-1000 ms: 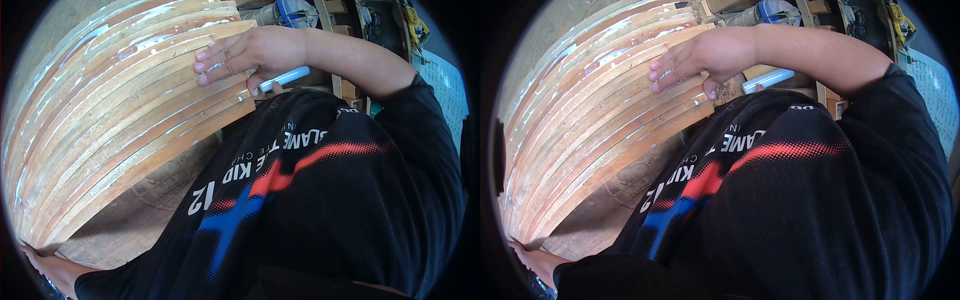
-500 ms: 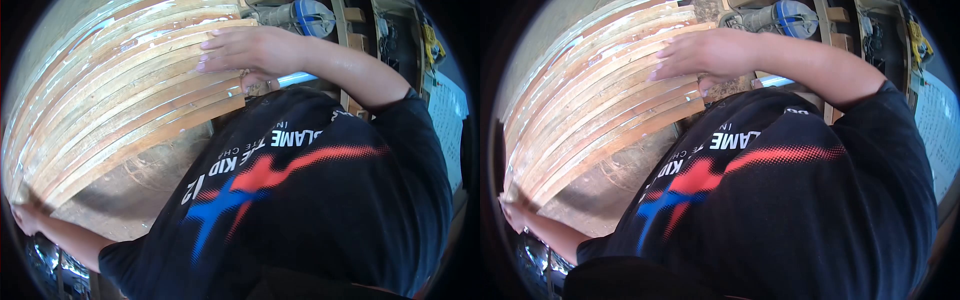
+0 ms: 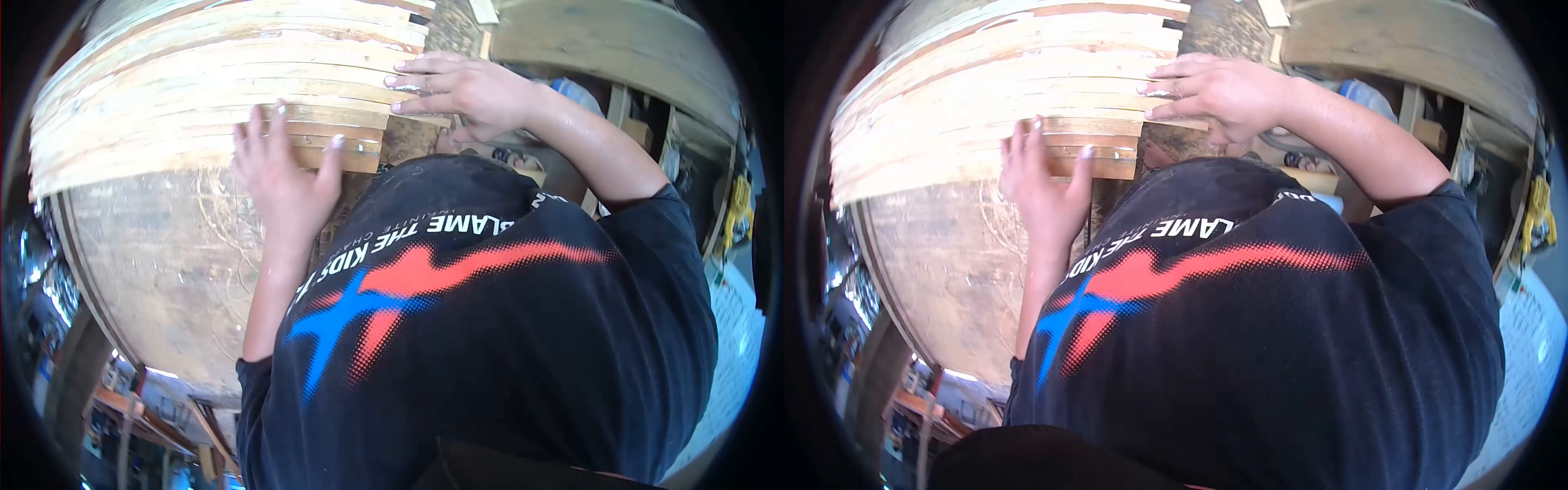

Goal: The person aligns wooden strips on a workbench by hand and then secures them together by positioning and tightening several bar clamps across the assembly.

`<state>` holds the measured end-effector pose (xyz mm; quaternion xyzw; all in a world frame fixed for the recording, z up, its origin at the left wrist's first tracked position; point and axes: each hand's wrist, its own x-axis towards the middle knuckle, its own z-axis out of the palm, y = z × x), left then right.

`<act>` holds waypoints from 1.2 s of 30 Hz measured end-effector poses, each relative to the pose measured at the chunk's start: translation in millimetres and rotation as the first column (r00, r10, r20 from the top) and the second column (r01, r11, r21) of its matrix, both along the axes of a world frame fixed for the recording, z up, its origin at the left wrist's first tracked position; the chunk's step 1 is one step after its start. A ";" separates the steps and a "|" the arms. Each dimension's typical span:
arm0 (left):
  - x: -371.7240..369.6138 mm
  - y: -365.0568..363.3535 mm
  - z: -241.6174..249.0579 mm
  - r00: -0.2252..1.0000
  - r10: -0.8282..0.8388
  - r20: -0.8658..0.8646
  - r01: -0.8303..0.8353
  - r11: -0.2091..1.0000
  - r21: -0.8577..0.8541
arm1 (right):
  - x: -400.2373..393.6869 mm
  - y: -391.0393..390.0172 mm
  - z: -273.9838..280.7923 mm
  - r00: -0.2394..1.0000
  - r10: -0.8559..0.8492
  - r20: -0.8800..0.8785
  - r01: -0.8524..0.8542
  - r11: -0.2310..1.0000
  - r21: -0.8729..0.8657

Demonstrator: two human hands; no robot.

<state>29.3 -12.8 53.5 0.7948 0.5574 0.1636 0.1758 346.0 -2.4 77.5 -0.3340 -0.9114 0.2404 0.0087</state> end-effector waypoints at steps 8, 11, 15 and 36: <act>58.7 -9.2 -28.9 0.928 0.297 -0.225 -0.304 0.953 0.005 | 13.6 19.2 -18.4 0.971 0.234 -0.056 -0.227 0.969 0.101; 64.2 -5.2 -31.2 0.871 0.403 -0.283 -0.418 0.908 0.006 | 13.5 28.3 -20.3 0.931 0.363 -0.022 -0.359 0.926 0.115; 84.2 0.9 -24.8 0.742 0.520 -0.422 -0.574 0.819 0.000 | 10.6 38.6 -22.2 0.879 0.477 -0.007 -0.468 0.864 0.184; 83.4 0.3 -33.2 0.722 0.549 -0.421 -0.582 0.811 0.061 | 11.8 45.3 -40.0 0.835 0.547 -0.065 -0.482 0.783 0.394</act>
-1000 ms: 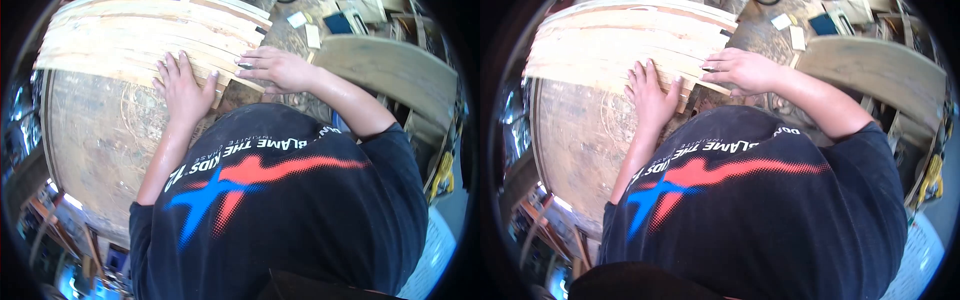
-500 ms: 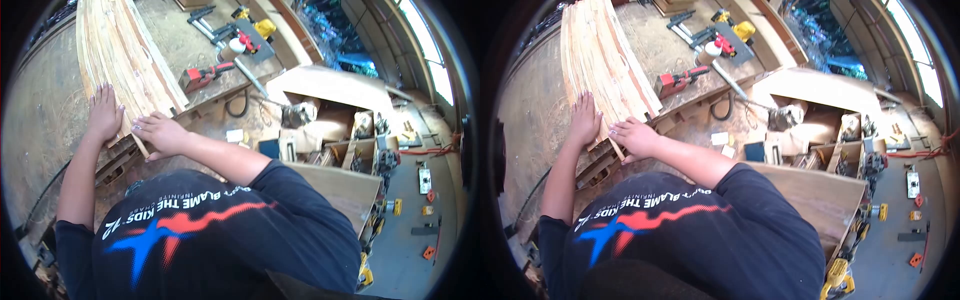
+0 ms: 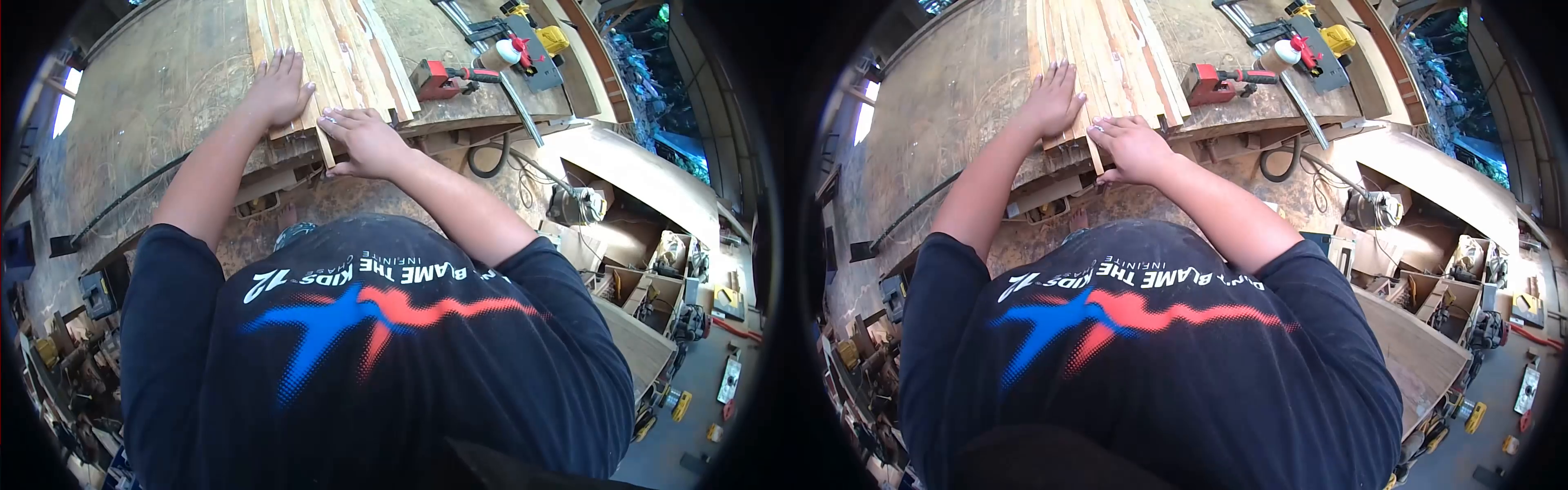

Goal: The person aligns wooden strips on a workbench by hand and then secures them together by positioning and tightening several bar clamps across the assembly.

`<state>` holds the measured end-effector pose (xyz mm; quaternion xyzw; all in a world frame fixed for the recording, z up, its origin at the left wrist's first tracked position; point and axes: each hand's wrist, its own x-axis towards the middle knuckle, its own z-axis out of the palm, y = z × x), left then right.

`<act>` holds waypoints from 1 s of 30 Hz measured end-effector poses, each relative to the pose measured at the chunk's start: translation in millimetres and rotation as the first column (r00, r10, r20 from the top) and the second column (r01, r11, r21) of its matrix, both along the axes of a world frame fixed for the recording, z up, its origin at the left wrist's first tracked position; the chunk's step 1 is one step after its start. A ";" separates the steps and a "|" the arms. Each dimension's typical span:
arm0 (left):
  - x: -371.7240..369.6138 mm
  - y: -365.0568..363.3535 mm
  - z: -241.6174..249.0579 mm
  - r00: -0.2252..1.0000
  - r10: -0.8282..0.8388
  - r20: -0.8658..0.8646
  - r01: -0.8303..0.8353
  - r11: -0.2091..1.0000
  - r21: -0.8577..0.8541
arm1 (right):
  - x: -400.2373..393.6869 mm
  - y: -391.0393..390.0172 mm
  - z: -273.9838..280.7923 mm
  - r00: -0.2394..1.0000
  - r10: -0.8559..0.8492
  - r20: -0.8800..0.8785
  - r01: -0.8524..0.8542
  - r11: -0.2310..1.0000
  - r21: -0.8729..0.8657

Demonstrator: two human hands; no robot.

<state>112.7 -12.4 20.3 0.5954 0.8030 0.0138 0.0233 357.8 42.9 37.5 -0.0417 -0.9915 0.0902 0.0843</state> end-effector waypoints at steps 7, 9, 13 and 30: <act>-1.5 -0.1 -4.4 1.000 0.005 -0.006 -0.005 1.000 0.013 | -4.3 -6.5 11.2 0.998 -0.052 0.020 0.054 0.991 -0.123; -0.8 -1.3 -4.7 1.000 0.006 -0.005 -0.006 1.000 0.013 | -4.5 -9.7 11.7 0.997 -0.076 0.012 0.077 0.985 -0.156; -0.9 -0.5 -4.2 1.000 0.012 -0.007 -0.012 1.000 0.000 | -6.9 -13.4 10.8 0.990 -0.142 0.024 0.144 0.971 -0.192; -1.6 3.9 -6.1 0.998 0.002 -0.059 -0.004 1.000 -0.025 | -17.6 -24.9 1.7 0.958 -0.276 -0.073 0.262 0.952 -0.158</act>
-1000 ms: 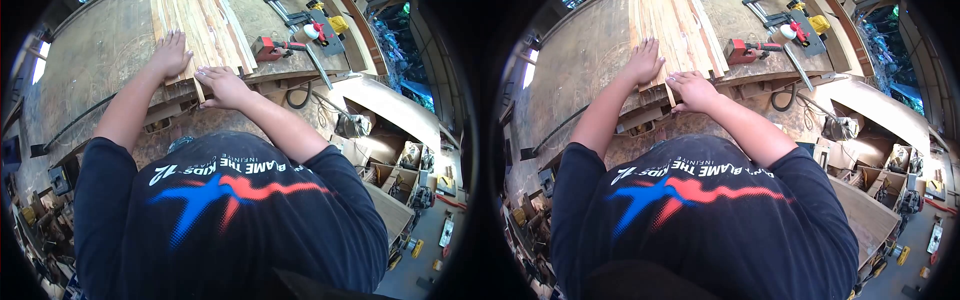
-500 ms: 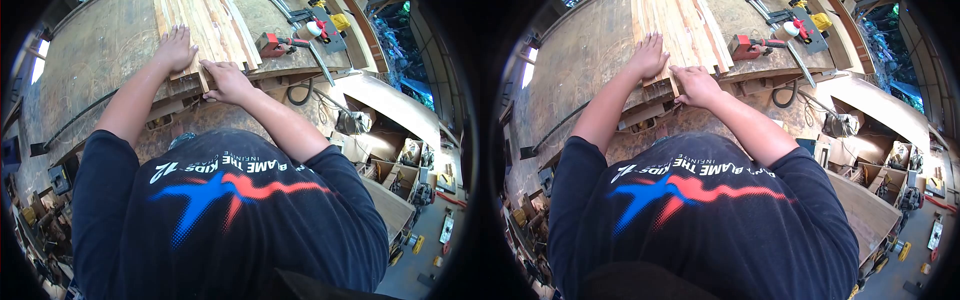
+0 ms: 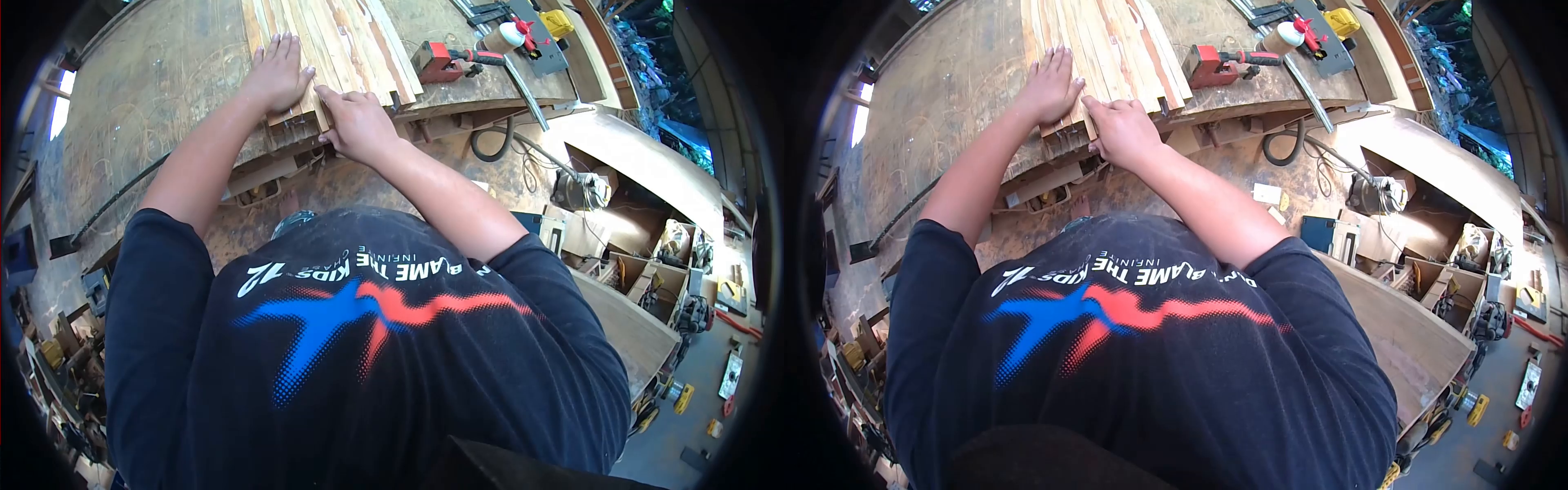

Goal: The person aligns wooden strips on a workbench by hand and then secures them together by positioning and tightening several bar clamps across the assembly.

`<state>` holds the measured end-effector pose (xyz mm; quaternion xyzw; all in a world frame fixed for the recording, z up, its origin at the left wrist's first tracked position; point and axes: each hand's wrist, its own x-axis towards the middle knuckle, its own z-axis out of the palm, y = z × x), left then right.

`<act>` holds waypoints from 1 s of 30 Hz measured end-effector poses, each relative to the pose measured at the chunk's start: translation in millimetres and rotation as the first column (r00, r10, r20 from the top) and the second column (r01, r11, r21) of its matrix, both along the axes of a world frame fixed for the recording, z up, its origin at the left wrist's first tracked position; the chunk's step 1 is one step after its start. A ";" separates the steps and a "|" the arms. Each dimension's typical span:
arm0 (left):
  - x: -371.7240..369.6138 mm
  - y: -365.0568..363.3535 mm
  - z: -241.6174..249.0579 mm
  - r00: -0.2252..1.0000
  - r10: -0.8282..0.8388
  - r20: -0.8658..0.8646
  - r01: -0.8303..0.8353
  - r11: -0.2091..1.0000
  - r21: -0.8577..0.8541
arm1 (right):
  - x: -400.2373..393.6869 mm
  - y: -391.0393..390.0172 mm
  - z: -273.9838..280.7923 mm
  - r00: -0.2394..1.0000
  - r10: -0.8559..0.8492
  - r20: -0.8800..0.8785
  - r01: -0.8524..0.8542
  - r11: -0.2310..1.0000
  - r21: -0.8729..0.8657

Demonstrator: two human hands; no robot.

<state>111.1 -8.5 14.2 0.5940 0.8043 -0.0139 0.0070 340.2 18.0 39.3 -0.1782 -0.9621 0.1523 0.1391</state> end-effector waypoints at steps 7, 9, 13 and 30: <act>0.0 0.4 -2.0 1.000 -0.011 -0.023 0.011 1.000 -0.011 | -9.5 -6.1 -5.8 0.997 -0.081 0.010 0.080 0.992 0.094; 0.4 -0.5 -2.1 0.999 -0.010 -0.030 0.010 1.000 -0.014 | -9.5 -9.3 -3.3 0.994 -0.102 0.026 0.098 0.988 0.115; 0.4 0.2 -1.6 0.999 -0.011 -0.045 0.010 1.000 -0.014 | -6.9 -4.9 -16.6 0.993 -0.041 -0.114 0.059 0.985 0.162; -0.7 -0.4 -2.9 0.998 -0.011 -0.058 0.009 1.000 -0.029 | -16.5 7.7 -22.4 0.996 -0.062 -0.060 0.077 0.948 0.308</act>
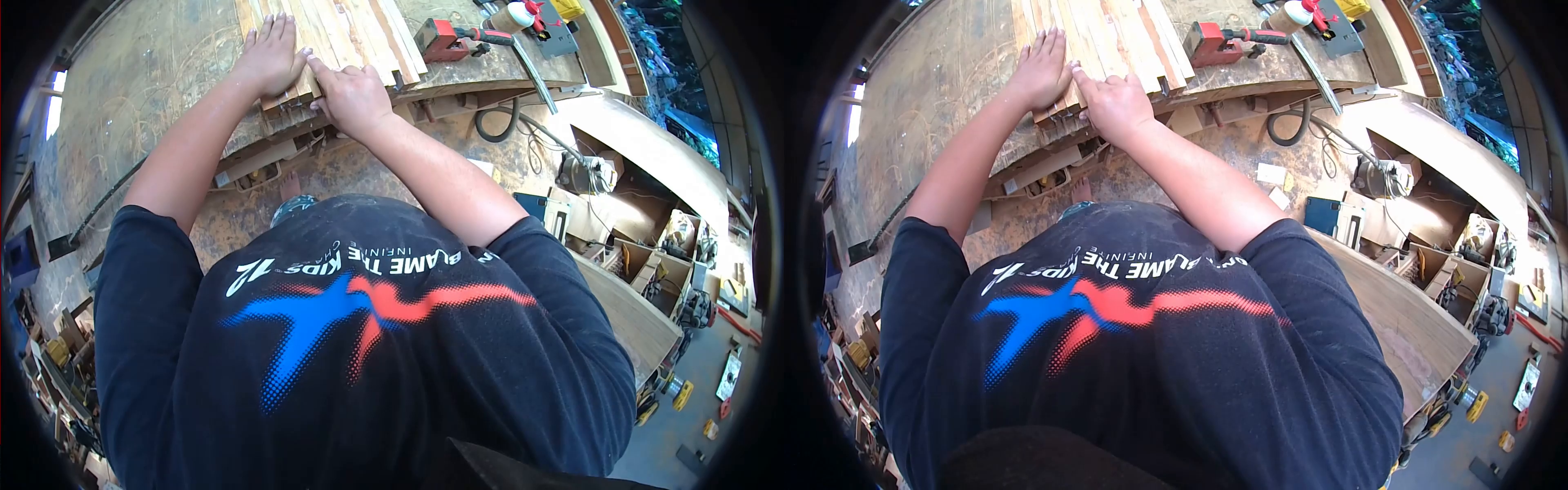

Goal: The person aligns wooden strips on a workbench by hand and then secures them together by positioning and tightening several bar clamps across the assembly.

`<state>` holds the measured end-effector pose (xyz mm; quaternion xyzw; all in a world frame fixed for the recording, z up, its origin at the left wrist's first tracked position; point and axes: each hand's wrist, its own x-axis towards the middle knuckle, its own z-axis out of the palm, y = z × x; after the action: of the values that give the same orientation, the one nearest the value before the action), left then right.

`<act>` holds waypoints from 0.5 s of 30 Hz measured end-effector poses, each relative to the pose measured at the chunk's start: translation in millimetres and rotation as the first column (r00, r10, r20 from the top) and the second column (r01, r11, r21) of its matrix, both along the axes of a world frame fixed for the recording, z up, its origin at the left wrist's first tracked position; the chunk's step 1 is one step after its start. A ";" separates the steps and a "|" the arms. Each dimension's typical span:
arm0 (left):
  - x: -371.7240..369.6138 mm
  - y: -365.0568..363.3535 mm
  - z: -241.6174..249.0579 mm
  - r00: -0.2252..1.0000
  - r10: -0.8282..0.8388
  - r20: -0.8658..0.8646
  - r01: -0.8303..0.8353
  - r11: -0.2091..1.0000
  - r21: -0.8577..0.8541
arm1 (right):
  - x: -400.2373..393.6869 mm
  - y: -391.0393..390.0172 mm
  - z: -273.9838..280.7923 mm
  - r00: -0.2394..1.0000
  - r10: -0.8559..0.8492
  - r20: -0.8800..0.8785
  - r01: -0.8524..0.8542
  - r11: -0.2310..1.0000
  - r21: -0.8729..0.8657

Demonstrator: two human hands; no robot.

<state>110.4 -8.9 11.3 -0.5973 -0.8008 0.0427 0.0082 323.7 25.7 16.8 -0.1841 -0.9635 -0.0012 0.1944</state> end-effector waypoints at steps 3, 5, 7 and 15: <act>0.8 -0.7 1.6 1.000 0.000 -0.017 0.000 1.000 -0.013 | -2.4 -1.5 1.7 1.000 -0.020 0.002 0.020 1.000 0.009; 0.3 0.0 0.7 1.000 -0.002 -0.028 0.001 1.000 -0.011 | -3.6 -0.8 0.6 1.000 -0.025 -0.011 0.025 0.999 0.021; 0.9 -0.4 3.1 1.000 -0.001 -0.023 0.000 1.000 -0.013 | -4.8 -0.9 1.2 0.999 -0.035 -0.017 0.035 0.999 0.029; 0.6 -1.3 1.0 1.000 -0.011 -0.024 0.011 1.000 0.001 | -8.3 -1.3 -3.8 0.998 -0.054 -0.039 0.056 0.997 0.052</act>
<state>111.0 -10.2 12.3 -0.6010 -0.7975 0.0495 0.0182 315.4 24.4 13.0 -0.2053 -0.9539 -0.0286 0.2169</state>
